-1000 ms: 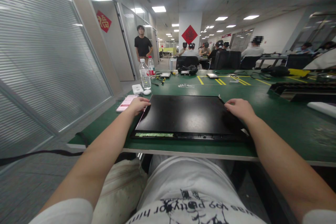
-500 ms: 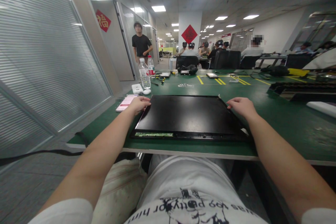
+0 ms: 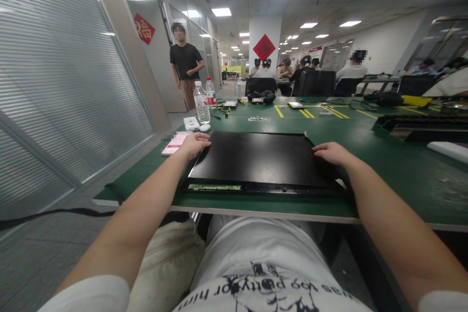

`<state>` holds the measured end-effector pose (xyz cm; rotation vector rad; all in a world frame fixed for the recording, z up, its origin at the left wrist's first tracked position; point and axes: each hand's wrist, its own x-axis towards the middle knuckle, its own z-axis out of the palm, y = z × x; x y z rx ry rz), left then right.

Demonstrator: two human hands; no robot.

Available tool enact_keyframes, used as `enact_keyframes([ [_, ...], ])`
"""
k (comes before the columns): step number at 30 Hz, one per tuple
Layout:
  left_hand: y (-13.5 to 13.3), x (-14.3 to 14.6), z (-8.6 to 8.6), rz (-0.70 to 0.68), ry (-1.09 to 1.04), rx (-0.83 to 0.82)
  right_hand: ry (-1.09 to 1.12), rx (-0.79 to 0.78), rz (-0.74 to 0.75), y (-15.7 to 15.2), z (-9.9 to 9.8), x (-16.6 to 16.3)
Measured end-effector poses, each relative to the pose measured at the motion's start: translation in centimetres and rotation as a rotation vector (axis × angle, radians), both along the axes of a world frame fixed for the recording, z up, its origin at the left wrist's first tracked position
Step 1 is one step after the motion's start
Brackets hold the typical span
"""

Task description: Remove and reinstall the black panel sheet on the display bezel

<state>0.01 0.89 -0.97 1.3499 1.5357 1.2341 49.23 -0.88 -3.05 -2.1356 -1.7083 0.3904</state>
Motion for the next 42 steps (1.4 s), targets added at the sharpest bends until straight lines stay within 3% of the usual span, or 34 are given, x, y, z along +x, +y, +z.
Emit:
enact_keyframes([
  [7, 1.0, -0.6, -0.7, 0.079, 0.019, 0.064, 0.035, -0.023, 0.039, 0.3, -0.3, 0.3],
  [29, 1.5, -1.5, -1.5, 0.034, 0.38, 0.073, 0.063, 0.009, 0.047, 0.2, -0.5, -0.1],
  [42, 1.1, -1.2, -1.2, 0.017, 0.411, 0.097, 0.063, 0.014, 0.045, -0.1, -0.1, -0.5],
])
